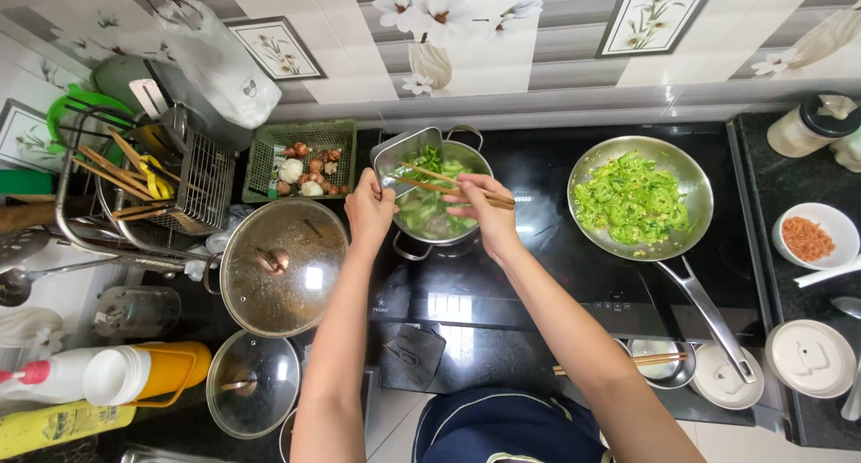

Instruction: The recorder is cooking soup and stir-fry, adding ingredients and seasoning them on a stove.

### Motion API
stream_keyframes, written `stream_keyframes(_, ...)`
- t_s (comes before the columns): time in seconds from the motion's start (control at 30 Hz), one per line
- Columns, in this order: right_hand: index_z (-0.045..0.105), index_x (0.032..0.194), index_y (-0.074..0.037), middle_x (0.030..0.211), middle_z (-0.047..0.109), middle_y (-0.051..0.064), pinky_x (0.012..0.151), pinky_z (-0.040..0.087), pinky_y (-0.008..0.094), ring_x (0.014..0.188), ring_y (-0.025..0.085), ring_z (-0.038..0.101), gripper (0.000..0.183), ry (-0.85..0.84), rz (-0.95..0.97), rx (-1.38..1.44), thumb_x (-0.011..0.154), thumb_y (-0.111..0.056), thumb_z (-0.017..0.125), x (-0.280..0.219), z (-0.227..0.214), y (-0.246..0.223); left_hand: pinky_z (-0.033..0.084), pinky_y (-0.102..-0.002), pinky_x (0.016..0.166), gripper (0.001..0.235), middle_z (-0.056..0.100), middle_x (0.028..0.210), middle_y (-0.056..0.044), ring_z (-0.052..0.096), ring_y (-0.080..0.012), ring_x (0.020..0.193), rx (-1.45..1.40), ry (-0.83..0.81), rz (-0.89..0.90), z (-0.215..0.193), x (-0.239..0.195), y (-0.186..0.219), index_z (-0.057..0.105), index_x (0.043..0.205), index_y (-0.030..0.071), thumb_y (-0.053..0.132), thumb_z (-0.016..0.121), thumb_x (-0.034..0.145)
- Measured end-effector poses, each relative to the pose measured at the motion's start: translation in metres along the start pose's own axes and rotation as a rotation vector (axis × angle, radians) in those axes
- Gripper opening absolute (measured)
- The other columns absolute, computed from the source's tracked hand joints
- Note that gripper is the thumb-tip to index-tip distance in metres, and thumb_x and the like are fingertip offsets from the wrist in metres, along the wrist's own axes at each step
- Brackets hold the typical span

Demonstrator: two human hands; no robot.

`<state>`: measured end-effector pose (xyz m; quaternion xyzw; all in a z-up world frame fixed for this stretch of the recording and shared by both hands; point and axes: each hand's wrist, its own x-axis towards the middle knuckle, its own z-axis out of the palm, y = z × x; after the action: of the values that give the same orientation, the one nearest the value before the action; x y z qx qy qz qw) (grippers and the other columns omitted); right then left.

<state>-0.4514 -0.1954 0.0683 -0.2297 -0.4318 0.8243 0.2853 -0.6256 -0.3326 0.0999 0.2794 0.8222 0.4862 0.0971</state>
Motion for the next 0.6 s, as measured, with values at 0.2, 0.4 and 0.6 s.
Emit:
stream_keyframes(0.2,0.067,0.119,0.008,0.113,0.072,0.021,0.081,0.065,0.035,0.100,0.028,0.076,0.026,0.026,-0.043,-0.004,0.103,-0.012,0.063,0.011,-0.005,-0.001,0.054,-0.039,0.061,0.021,0.064,0.058,-0.013,0.073,-0.0279,0.060,0.171,0.066,0.141,0.000,0.003,0.003,0.044,0.084,0.007,0.006,0.064,0.090)
stream_keyframes(0.4,0.067,0.121,0.007,0.115,0.072,0.018,0.083,0.066,0.034,0.102,0.027,0.076,0.029,0.062,-0.168,-0.028,0.102,-0.015,0.061,-0.003,0.006,-0.015,0.055,-0.043,0.063,0.020,0.065,0.057,-0.011,0.070,-0.0314,0.057,0.178,0.051,0.117,0.004,-0.009,0.009,0.043,0.083,0.009,0.009,0.062,0.087)
stream_keyframes(0.6,0.065,0.124,0.007,0.116,0.071,0.019,0.087,0.065,0.036,0.107,0.028,0.073,0.034,0.140,-0.108,0.033,0.103,-0.019,0.061,-0.001,-0.011,0.006,0.049,-0.050,0.062,0.022,0.060,0.058,-0.016,0.063,-0.0410,0.059,0.272,0.114,0.184,0.006,-0.001,0.001,0.042,0.085,0.006,0.009,0.064,0.086)
